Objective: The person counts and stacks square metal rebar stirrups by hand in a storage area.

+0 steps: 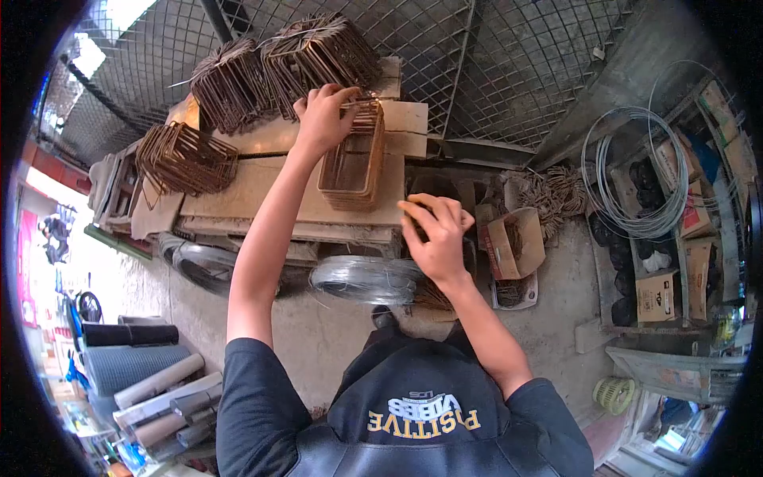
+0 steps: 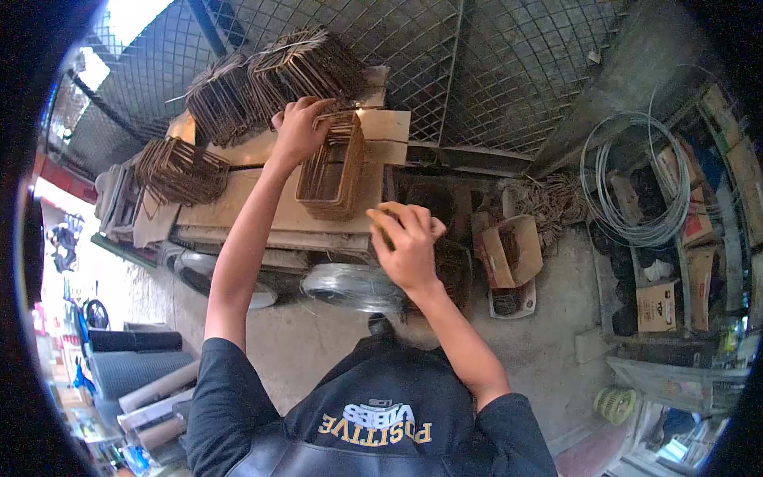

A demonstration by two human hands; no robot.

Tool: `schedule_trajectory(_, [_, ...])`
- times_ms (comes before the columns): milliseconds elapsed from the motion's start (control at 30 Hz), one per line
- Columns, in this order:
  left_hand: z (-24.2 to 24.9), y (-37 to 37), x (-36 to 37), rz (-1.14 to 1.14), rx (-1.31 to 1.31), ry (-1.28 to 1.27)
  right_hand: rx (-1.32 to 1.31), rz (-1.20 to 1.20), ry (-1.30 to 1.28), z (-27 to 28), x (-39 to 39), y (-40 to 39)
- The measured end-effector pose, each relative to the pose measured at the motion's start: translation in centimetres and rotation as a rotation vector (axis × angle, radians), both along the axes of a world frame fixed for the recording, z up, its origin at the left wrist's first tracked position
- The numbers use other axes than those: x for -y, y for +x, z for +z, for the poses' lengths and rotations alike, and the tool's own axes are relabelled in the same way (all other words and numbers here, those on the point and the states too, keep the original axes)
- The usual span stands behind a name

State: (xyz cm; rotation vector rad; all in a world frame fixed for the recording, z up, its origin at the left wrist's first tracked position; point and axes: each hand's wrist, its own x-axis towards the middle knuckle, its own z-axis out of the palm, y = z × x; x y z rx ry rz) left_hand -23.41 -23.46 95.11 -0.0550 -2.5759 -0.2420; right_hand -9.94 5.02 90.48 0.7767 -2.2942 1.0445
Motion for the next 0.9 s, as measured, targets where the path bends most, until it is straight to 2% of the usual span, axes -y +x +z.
schedule_trajectory(33, [0.2, 0.9, -0.6, 0.014, 0.005, -0.003, 0.02, -0.024, -0.005, -0.7, -1.6, -0.1])
schedule_trajectory(100, [0.4, 3.1, -2.5, -0.02, -0.042, 0.234, 0.069, -0.046, -0.011, -2.4, -5.2, -0.4])
schedule_trajectory(167, [1.2, 6.3, -6.3, 0.001, -0.099, 0.253, 0.143, -0.056, -0.032, -4.3, -9.3, -0.8])
schedule_trajectory(233, [1.3, 9.2, -11.0, 0.032, -0.169, 0.41, 0.227, -0.071, -0.009, -6.0, -13.8, -1.0])
schedule_trajectory(267, [0.5, 10.2, -13.4, 0.033, -0.253, 0.388, 0.277, -0.074, -0.014, -7.0, -16.0, -1.2])
schedule_trajectory(400, [-2.3, 14.0, -23.2, 0.034, -0.263, 0.425, 0.441, -0.123, 0.027, -9.8, -23.7, -1.3])
schedule_trajectory(567, [-9.2, 17.9, -31.5, 0.06, -0.046, 0.473, 0.628, -0.1, 0.073, -13.7, -29.7, -1.2])
schedule_trajectory(633, [-11.9, 19.3, -33.9, 0.082, 0.072, 0.568, 0.735, -0.082, 0.12, -15.9, -30.9, -1.0])
schedule_trajectory(700, [-16.3, 20.6, -34.5, 0.053, 0.196, 0.681, 0.781, -0.081, 0.159, -18.8, -31.6, -0.7])
schedule_trajectory(767, [-19.6, 21.9, -35.7, 0.067, 0.268, 0.78, 0.845, -0.016, 0.043, -22.7, -31.9, -0.4])
schedule_trajectory(833, [-24.0, 23.4, -36.3, 0.058, 0.3, 0.793, 0.903, -0.03, 0.093, -25.1, -31.9, 0.0])
schedule_trajectory(900, [-28.5, 25.1, -36.8, 0.255, 0.619, 1.02, 0.96, -0.053, 0.147, -26.4, -31.5, 0.2])
